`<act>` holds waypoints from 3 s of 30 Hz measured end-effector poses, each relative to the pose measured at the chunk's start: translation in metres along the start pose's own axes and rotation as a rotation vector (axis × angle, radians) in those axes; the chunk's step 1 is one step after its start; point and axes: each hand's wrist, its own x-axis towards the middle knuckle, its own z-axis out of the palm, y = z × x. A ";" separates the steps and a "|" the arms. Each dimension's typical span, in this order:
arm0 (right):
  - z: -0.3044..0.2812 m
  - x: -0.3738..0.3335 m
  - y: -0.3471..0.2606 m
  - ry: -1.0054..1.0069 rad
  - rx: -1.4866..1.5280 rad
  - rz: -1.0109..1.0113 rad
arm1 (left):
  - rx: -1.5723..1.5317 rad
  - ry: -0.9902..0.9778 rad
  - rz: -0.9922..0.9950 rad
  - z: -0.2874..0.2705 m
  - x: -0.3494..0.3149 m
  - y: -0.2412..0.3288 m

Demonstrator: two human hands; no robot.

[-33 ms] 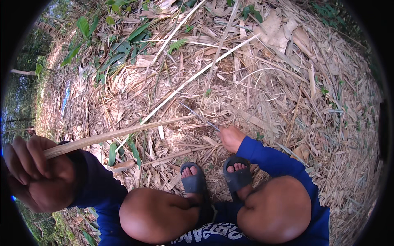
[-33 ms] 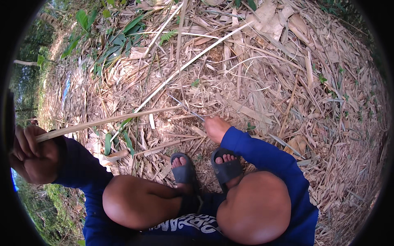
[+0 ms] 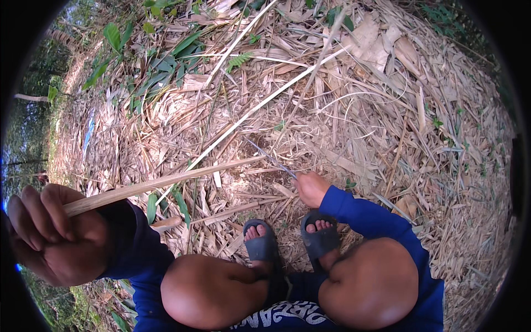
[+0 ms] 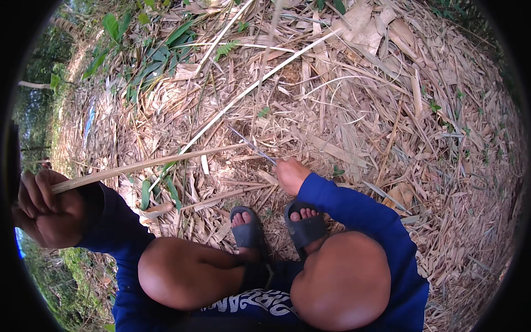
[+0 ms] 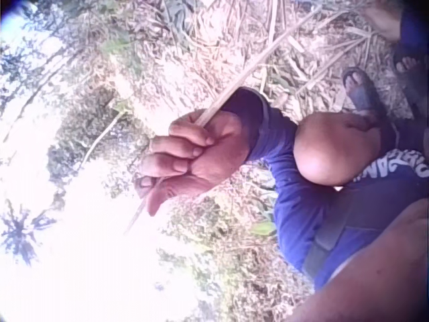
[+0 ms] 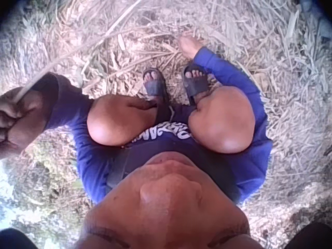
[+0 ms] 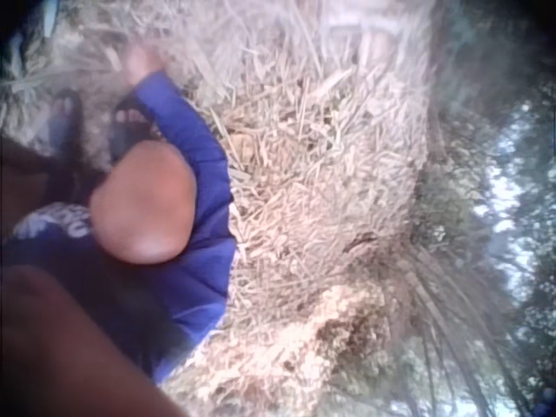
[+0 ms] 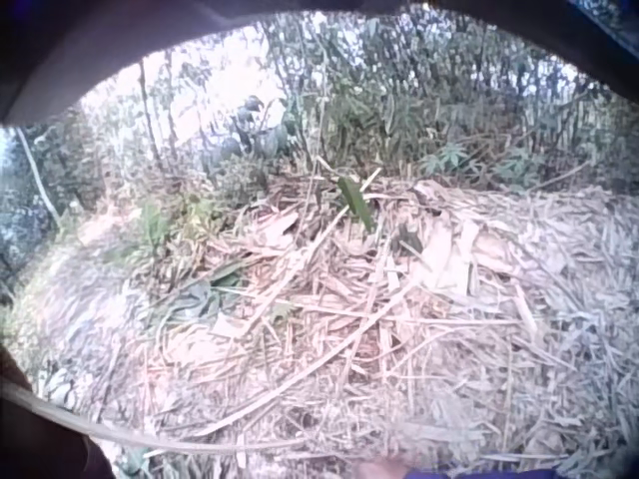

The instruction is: The person sits on the ground and uses a machete to shave thin strips from a long bamboo stalk. They repeatedly draw the blade along the stalk to remove the outer layer, creating fine shavings that fall onto the ground.

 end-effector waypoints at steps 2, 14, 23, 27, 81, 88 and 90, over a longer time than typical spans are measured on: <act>-0.001 -0.007 -0.022 -0.017 -0.013 0.029 | -0.024 -0.037 0.014 -0.005 -0.007 0.003; -0.006 -0.002 -0.014 -0.192 0.421 0.391 | -0.014 0.019 0.019 -0.010 -0.026 0.012; 0.007 0.009 0.032 -0.056 -0.254 0.126 | -0.067 0.000 -0.048 -0.004 -0.031 0.013; 0.016 0.008 0.026 -0.119 0.110 0.216 | -0.068 0.046 -0.031 -0.005 -0.032 0.011; 0.021 -0.007 0.045 -0.033 -0.079 0.151 | -0.061 0.052 0.036 -0.035 -0.033 0.012; 0.016 -0.018 -0.012 -0.013 0.023 0.099 | -0.083 0.000 -0.002 -0.048 -0.032 0.016; 0.025 -0.015 0.010 -0.013 -0.021 0.155 | -0.073 0.053 0.021 -0.044 -0.032 0.016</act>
